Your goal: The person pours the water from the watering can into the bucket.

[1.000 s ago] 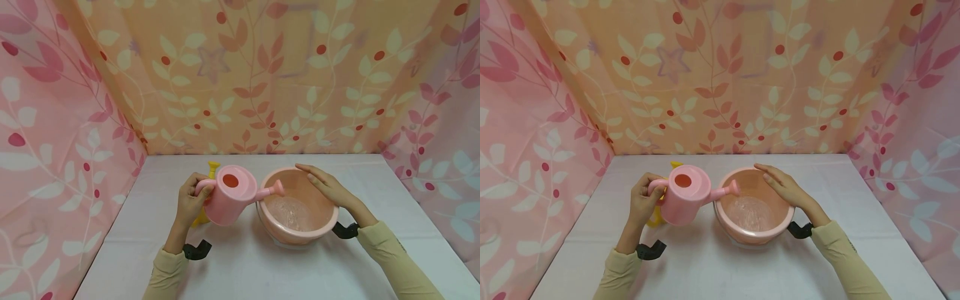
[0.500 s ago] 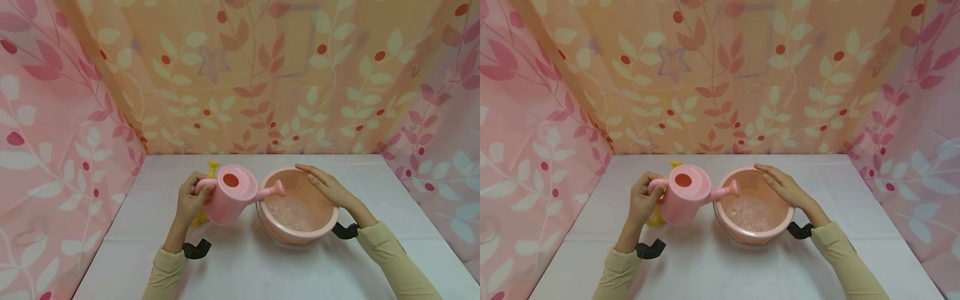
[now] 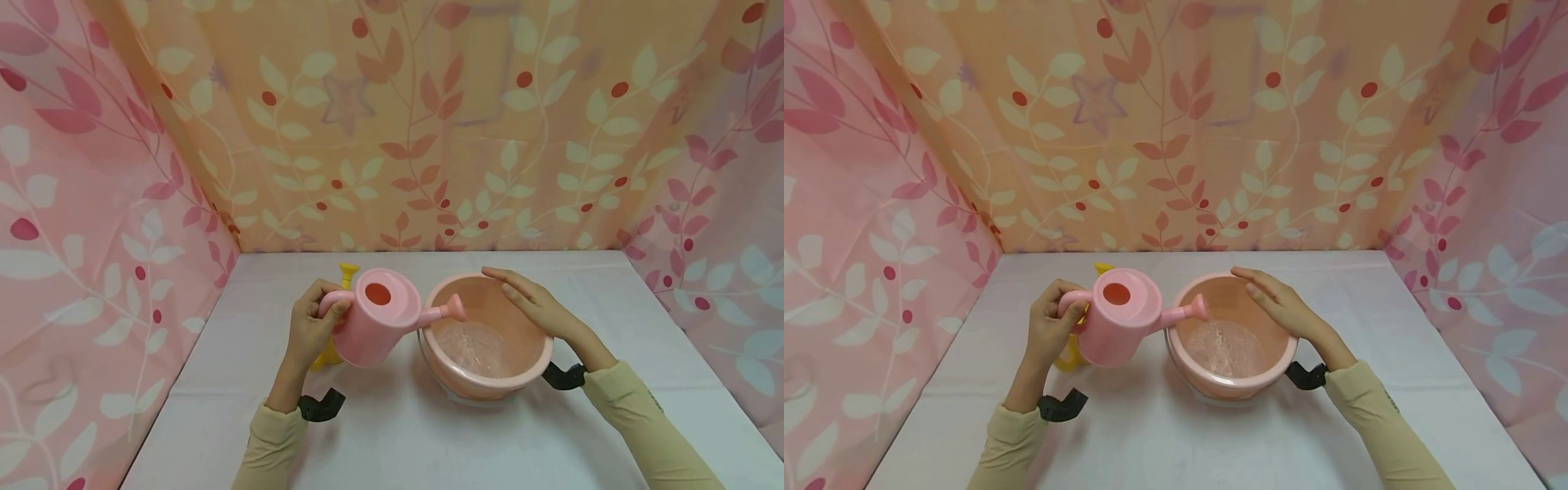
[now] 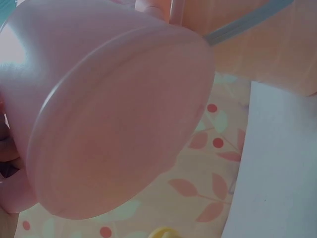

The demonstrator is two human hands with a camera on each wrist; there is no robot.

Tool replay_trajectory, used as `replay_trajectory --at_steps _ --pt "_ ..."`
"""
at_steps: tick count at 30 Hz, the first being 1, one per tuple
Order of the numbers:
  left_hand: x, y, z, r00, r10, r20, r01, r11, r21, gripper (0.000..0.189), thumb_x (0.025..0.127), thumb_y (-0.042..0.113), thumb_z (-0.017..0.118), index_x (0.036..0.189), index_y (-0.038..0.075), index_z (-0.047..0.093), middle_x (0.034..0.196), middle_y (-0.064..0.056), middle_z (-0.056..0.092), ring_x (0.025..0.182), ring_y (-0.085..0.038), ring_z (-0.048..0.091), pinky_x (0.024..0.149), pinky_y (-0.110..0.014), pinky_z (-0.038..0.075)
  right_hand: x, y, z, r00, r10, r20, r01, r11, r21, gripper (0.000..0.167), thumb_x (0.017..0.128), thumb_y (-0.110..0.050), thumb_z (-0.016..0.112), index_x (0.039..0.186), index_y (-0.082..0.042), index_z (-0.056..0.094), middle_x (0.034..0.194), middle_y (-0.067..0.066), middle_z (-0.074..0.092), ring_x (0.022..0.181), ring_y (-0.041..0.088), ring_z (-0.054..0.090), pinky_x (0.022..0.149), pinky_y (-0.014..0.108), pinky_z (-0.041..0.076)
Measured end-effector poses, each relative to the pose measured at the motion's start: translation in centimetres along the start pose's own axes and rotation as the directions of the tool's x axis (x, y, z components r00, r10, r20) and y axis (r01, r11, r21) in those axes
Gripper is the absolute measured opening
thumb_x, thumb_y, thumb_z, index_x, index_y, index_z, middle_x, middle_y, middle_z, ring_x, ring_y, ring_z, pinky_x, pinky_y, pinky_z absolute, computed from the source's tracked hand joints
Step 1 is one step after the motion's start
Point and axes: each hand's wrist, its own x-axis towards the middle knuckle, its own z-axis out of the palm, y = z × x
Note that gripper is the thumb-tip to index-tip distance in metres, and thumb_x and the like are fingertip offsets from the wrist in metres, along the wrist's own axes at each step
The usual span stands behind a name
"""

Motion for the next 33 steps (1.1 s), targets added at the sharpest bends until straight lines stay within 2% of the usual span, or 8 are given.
replay_trajectory --at_steps 12,33 --pt "0.12 0.07 0.03 1.0 0.0 0.003 0.0 1.0 0.025 0.017 0.087 0.01 0.063 0.092 -0.004 0.055 0.083 0.007 0.058 0.069 -0.009 0.051 0.06 -0.019 0.049 -0.02 0.0 0.01 1.0 0.007 0.001 -0.007 1.0 0.009 0.04 0.101 -0.018 0.037 0.14 -0.028 0.039 0.144 -0.002 0.038 0.135 0.024 0.031 0.105 0.058 0.025" --pt "0.43 0.35 0.14 1.0 0.013 0.018 -0.013 1.0 0.019 0.021 0.085 0.014 0.065 0.091 -0.003 0.055 0.082 0.007 0.058 0.069 -0.009 0.05 0.059 -0.018 0.048 0.04 -0.19 -0.14 1.0 -0.006 -0.003 0.007 1.0 0.014 0.04 0.101 -0.016 0.037 0.14 -0.024 0.04 0.144 0.0 0.039 0.134 0.026 0.031 0.104 0.058 0.025"
